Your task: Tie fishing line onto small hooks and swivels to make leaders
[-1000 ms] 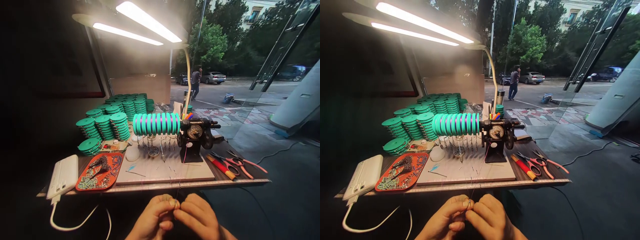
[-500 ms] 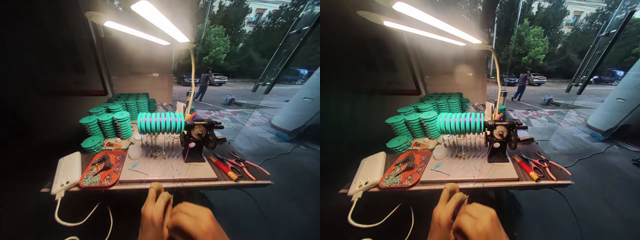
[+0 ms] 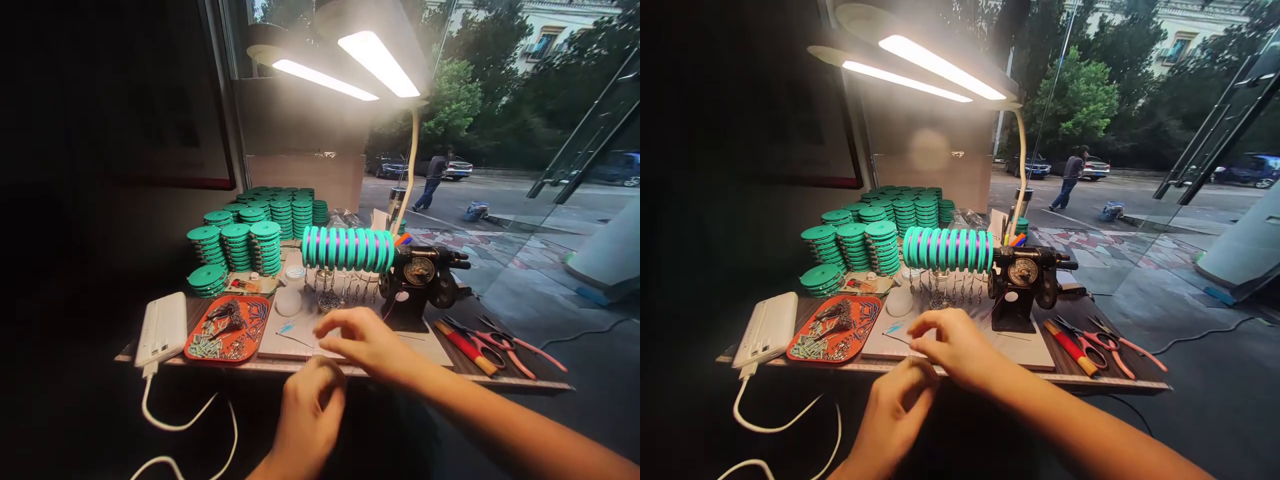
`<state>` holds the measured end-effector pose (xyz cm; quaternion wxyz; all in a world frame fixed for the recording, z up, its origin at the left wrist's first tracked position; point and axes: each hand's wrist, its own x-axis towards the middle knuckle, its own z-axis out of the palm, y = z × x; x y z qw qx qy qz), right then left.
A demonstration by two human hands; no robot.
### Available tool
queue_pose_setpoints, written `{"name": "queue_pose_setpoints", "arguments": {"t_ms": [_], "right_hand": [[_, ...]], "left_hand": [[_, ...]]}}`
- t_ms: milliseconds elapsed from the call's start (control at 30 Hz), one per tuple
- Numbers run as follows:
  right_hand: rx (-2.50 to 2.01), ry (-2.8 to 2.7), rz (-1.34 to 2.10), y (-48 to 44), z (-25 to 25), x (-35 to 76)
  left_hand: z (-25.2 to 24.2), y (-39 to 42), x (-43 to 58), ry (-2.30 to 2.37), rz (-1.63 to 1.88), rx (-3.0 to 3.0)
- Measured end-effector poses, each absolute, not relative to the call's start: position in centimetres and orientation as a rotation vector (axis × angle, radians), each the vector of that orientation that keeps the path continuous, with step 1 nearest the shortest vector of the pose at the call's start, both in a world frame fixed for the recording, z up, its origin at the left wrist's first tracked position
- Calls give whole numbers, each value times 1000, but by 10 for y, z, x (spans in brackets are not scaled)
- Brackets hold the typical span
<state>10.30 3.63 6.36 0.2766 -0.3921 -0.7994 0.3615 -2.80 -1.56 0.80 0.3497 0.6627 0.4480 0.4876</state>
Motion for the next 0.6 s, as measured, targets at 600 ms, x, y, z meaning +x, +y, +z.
{"name": "queue_pose_setpoints", "arguments": {"t_ms": [600], "right_hand": [[-577, -2255, 729, 10, 42, 110]], "left_hand": [[-6, -19, -33, 1219, 1337, 1945]]}}
